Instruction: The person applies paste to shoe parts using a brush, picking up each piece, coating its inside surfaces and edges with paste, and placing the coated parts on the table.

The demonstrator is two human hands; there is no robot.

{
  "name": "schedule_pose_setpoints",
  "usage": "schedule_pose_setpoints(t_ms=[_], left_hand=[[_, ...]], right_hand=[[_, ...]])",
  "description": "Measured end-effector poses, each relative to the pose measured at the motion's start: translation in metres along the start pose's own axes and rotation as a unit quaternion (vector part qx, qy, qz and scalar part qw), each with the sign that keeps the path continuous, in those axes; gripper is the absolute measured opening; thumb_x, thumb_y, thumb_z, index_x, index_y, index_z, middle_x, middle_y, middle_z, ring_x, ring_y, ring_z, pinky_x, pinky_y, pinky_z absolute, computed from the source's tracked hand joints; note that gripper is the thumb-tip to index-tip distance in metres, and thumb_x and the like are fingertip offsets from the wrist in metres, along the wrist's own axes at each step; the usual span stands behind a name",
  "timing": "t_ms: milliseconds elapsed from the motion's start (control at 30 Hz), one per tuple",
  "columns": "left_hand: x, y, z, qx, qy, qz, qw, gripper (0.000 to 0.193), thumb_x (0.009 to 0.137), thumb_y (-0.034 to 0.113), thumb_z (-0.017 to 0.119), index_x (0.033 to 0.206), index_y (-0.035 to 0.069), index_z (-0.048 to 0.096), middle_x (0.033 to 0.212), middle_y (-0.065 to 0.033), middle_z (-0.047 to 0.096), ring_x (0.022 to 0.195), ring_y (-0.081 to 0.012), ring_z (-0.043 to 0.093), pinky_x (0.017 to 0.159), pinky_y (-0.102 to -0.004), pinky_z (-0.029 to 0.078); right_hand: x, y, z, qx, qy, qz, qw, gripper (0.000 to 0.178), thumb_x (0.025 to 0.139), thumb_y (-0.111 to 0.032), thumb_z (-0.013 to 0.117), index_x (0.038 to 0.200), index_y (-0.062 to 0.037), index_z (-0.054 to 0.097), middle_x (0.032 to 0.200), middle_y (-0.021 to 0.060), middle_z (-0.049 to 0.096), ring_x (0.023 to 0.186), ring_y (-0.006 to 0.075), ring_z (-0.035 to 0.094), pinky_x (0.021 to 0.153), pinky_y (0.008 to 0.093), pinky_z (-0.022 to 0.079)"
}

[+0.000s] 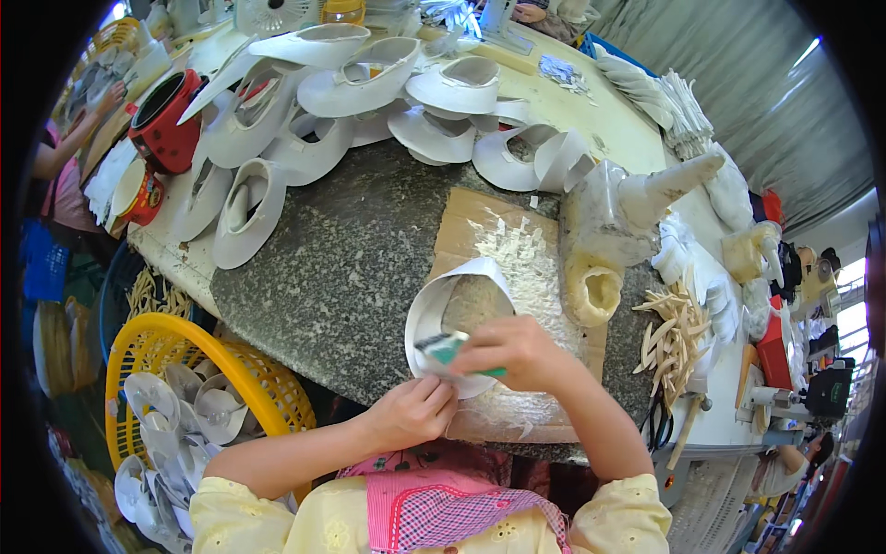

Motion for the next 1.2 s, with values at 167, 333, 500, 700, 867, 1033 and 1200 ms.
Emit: schedule_pose_setpoints(t_ms=[167,333,500,700,867,1033,1200], left_hand=[[-0.002,0.004,0.0,0.02,-0.008,0.011,1.0,0.025,0.058,0.01,0.053,0.077,-0.005,0.054,0.073,-0.0082,0.049,0.066,-0.0163,0.05,0.053,-0.0222,0.044],[0.0,0.003,0.001,0.028,-0.008,0.015,0.999,0.026,0.058,0.01,0.052,0.079,-0.006,0.054,0.071,-0.0077,0.048,0.065,-0.0162,0.049,0.05,-0.0216,0.042],[0.004,0.008,-0.006,0.046,0.014,0.03,0.998,0.019,0.057,0.01,0.05,0.07,-0.002,0.055,0.063,-0.0046,0.044,0.061,-0.0146,0.046,0.049,-0.0216,0.039],[0.007,0.0,-0.012,0.034,0.038,0.037,0.998,0.018,0.058,0.01,0.05,0.072,-0.001,0.053,0.063,-0.0043,0.044,0.061,-0.0151,0.047,0.052,-0.0244,0.04],[0.02,-0.028,-0.025,-0.026,0.088,-0.032,0.995,0.015,0.06,0.009,0.05,0.074,0.003,0.052,0.063,-0.0037,0.045,0.058,-0.0167,0.049,0.05,-0.027,0.041],[0.051,-0.076,-0.062,-0.15,0.108,-0.163,0.969,0.012,0.063,0.002,0.053,0.074,0.006,0.055,0.064,-0.0067,0.048,0.056,-0.0231,0.052,0.046,-0.0312,0.042],[0.071,-0.16,-0.177,-0.236,0.386,-0.294,0.842,0.007,0.074,0.008,0.053,0.075,0.001,0.056,0.064,-0.0054,0.053,0.057,-0.0102,0.048,0.053,-0.0232,0.038]], right_hand=[[-0.01,0.004,-0.014,0.063,-0.08,0.092,0.99,0.022,0.056,-0.006,0.058,0.076,-0.0157,0.059,0.063,0.0011,0.05,0.06,0.0192,0.052,0.05,0.0285,0.041],[-0.009,-0.007,-0.014,0.012,-0.073,0.028,0.997,0.02,0.058,-0.007,0.061,0.077,-0.0153,0.062,0.062,0.0011,0.052,0.058,0.019,0.052,0.048,0.0283,0.041],[-0.013,-0.002,-0.029,0.031,0.047,0.051,0.997,0.024,0.058,-0.009,0.064,0.08,-0.0162,0.063,0.062,0.002,0.052,0.053,0.02,0.05,0.047,0.0284,0.039],[-0.038,0.008,-0.027,0.053,-0.055,0.089,0.993,0.014,0.063,-0.007,0.062,0.077,-0.0096,0.062,0.059,0.0037,0.052,0.053,0.0199,0.051,0.047,0.0272,0.038],[-0.122,0.045,-0.016,0.497,0.328,0.208,0.776,0.015,0.067,-0.011,0.062,0.071,0.001,0.055,0.064,0.01,0.054,0.054,0.0187,0.052,0.049,0.0277,0.043],[-0.166,0.047,0.016,0.626,0.449,0.147,0.621,0.018,0.069,-0.013,0.06,0.073,0.0028,0.052,0.062,0.0126,0.053,0.045,0.0196,0.05,0.036,0.0247,0.04],[-0.174,0.056,0.026,0.563,0.452,0.219,0.656,0.021,0.071,-0.017,0.058,0.071,0.0015,0.049,0.06,0.0128,0.053,0.041,0.0173,0.049,0.034,0.0253,0.039]])
Point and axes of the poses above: each hand's wrist, its own x-axis towards the middle knuckle, its own z-axis out of the palm, y = z × x, the point moved 7 cm from there along x, towards the middle knuckle
